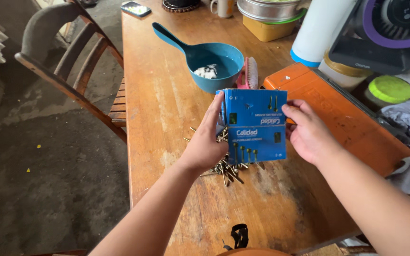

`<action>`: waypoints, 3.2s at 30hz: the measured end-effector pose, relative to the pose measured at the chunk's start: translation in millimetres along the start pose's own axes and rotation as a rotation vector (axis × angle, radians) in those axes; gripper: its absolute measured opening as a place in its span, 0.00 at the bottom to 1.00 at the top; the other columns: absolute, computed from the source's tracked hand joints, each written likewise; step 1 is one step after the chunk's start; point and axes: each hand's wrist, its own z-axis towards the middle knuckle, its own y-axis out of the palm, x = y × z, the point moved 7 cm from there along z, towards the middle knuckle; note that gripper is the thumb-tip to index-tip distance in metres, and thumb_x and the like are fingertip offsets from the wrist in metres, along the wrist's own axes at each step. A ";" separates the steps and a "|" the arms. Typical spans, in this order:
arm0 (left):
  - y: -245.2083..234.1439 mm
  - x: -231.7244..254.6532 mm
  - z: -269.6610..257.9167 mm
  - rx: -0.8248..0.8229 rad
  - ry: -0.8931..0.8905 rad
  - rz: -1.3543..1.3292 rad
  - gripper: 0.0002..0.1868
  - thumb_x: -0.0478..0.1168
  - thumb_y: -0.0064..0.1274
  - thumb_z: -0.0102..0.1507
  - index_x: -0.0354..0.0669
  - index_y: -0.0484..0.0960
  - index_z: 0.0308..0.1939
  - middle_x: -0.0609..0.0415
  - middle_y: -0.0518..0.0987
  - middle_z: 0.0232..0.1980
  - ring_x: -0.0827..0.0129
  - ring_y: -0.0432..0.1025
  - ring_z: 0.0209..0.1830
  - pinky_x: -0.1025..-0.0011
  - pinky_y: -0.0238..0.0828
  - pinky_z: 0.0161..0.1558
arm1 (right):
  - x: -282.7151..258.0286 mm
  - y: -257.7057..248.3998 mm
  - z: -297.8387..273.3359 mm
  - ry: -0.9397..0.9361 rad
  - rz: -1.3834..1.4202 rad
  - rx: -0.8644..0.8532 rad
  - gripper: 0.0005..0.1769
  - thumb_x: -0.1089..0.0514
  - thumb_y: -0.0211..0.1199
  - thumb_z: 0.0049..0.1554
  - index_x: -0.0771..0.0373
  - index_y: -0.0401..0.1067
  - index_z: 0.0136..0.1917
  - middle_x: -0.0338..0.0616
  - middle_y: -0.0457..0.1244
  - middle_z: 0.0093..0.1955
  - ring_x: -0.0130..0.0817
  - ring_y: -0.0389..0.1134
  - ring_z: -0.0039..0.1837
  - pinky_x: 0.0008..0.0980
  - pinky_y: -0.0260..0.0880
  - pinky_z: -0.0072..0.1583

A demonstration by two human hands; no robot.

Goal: The person pours metal fasteners from a blue box onto a wooden table, then repeatedly picks up individual fasteners and small black plastic pieces, inserts the plastic pieces onto the fasteners, and places the assembled units on the table. The person continues this process throughout the clip.

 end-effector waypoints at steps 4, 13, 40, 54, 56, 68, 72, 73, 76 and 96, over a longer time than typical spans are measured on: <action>-9.9 -16.6 -5.1 0.129 -0.104 0.112 0.51 0.19 0.45 0.52 0.49 0.51 0.80 0.45 0.63 0.78 0.57 0.58 0.79 0.66 0.65 0.66 | -18.9 12.9 1.5 -0.045 -0.133 -0.012 0.16 0.48 0.59 0.62 0.53 0.65 0.60 0.34 0.64 0.53 0.28 0.63 0.52 0.34 0.65 0.54; -122.6 -111.5 -17.5 0.833 -0.467 -0.319 0.07 0.29 0.54 0.63 0.31 0.74 0.43 0.45 0.78 0.40 0.65 0.75 0.33 0.59 0.77 0.40 | -51.0 103.3 0.7 -0.110 -0.020 -0.437 0.28 0.49 0.55 0.62 0.56 0.62 0.73 0.38 0.65 0.64 0.33 0.65 0.65 0.39 0.67 0.61; -38.3 -100.9 -76.2 -0.112 -0.676 0.645 0.59 0.51 0.82 0.45 0.43 0.61 0.73 0.39 0.67 0.67 0.48 0.66 0.64 0.60 0.65 0.58 | 65.1 61.2 37.4 -0.171 -1.078 -0.450 0.34 0.34 0.52 0.61 0.47 0.64 0.75 0.47 0.50 0.83 0.44 0.47 0.84 0.44 0.45 0.78; 48.6 -106.4 -37.3 -0.087 -0.491 0.399 0.50 0.30 0.62 0.49 0.40 0.57 0.75 0.40 0.66 0.69 0.48 0.65 0.68 0.65 0.64 0.66 | 55.5 38.9 -17.1 -0.313 -1.310 -0.371 0.39 0.44 0.71 0.47 0.44 0.63 0.70 0.38 0.57 0.72 0.42 0.60 0.73 0.41 0.63 0.70; 47.1 -105.4 -34.0 -0.101 -0.516 0.360 0.44 0.29 0.56 0.53 0.44 0.62 0.74 0.43 0.69 0.69 0.51 0.70 0.65 0.65 0.67 0.65 | 52.6 26.5 -15.4 -0.319 -1.251 -0.323 0.36 0.46 0.70 0.50 0.46 0.65 0.70 0.41 0.57 0.72 0.45 0.58 0.74 0.44 0.60 0.71; -28.6 -134.0 -37.8 -0.157 -0.306 0.617 0.40 0.24 0.48 0.54 0.46 0.66 0.72 0.46 0.64 0.74 0.52 0.56 0.75 0.63 0.54 0.71 | 61.4 130.6 -93.8 -0.596 -1.562 -0.294 0.39 0.39 0.67 0.50 0.49 0.64 0.72 0.48 0.47 0.80 0.50 0.37 0.83 0.61 0.37 0.75; -26.0 -136.6 -45.3 -0.264 -0.229 0.656 0.36 0.28 0.51 0.56 0.47 0.67 0.70 0.50 0.67 0.74 0.53 0.58 0.76 0.62 0.57 0.71 | 78.9 129.5 -95.5 -0.389 -1.681 -0.309 0.41 0.33 0.62 0.54 0.47 0.60 0.76 0.44 0.39 0.84 0.45 0.29 0.85 0.63 0.30 0.76; -27.5 -135.9 -45.1 -0.269 -0.266 0.645 0.37 0.30 0.53 0.57 0.48 0.66 0.71 0.50 0.66 0.73 0.53 0.58 0.75 0.61 0.58 0.70 | 78.4 128.1 -95.1 -0.374 -1.698 -0.300 0.40 0.33 0.60 0.55 0.45 0.60 0.77 0.43 0.38 0.85 0.43 0.28 0.84 0.63 0.29 0.78; -27.8 -132.8 -35.5 -0.192 -0.396 0.845 0.42 0.27 0.51 0.55 0.52 0.62 0.74 0.47 0.63 0.71 0.50 0.58 0.71 0.57 0.61 0.65 | 65.3 126.3 -91.1 -0.524 -1.670 -0.287 0.42 0.34 0.61 0.53 0.46 0.60 0.76 0.46 0.36 0.86 0.49 0.28 0.84 0.68 0.31 0.75; 75.1 -159.5 129.9 -0.047 -0.357 0.944 0.19 0.37 0.57 0.55 0.44 0.79 0.50 0.47 0.74 0.56 0.50 0.65 0.62 0.54 0.66 0.56 | 28.3 -5.8 -34.6 -0.188 -1.558 -0.386 0.44 0.35 0.53 0.59 0.37 0.43 0.84 0.48 0.31 0.87 0.50 0.25 0.84 0.68 0.27 0.75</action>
